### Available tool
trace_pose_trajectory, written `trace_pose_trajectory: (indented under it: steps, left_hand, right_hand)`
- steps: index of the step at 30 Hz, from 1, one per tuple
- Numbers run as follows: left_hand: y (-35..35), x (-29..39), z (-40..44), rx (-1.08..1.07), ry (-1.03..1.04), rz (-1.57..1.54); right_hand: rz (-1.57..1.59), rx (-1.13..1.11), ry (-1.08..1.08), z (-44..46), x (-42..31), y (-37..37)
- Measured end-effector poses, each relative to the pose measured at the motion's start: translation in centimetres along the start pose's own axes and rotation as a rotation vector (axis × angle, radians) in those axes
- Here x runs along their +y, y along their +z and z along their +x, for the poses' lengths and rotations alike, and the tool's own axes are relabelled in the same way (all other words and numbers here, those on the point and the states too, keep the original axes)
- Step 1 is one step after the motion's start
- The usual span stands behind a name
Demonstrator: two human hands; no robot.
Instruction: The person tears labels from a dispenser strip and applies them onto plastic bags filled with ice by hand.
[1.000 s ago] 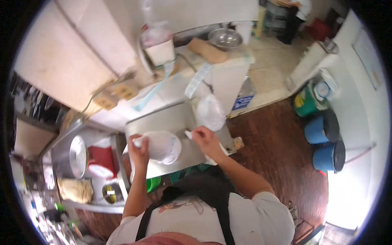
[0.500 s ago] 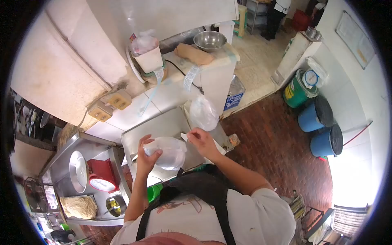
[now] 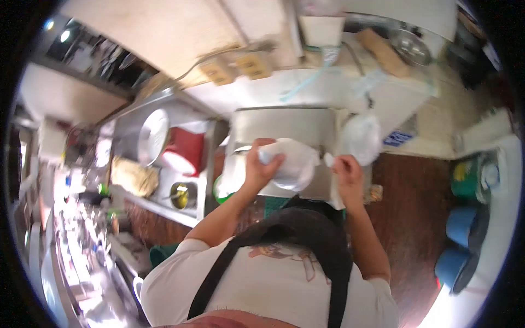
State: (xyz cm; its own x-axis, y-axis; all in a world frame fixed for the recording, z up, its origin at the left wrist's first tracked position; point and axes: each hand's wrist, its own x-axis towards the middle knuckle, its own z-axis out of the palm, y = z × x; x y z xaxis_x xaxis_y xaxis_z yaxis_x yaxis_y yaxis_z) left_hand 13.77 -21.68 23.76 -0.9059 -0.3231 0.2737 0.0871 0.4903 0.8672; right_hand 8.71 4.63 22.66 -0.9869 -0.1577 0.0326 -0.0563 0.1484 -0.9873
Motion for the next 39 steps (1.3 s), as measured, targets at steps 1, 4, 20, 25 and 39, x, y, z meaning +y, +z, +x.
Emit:
trace_pose_trajectory:
  steps: [1,4,20,25,39]
  left_hand:
    - [0.1,0.1,0.1,0.006,0.03,0.044]
    - [0.1,0.5,0.2,0.007,0.012,0.053]
    - [2.1,-0.3,4.3,0.304,-0.269,-0.035]
    - [2.5,-0.1,4.4,0.3,-0.272,0.034]
    - [2.4,0.6,3.6,0.294,-0.266,-0.076]
  right_hand:
    - [0.041,-0.013,0.026,0.3,0.5,0.3]
    - [0.132,-0.023,0.111,0.4,2.1,0.3]
    - [0.005,-0.094,-0.124,3.4,0.4,1.1]
    - [-0.021,-0.062,-0.309,3.2,1.1,3.6]
    - [-0.257,-0.3,-0.86,1.6,0.7,6.8]
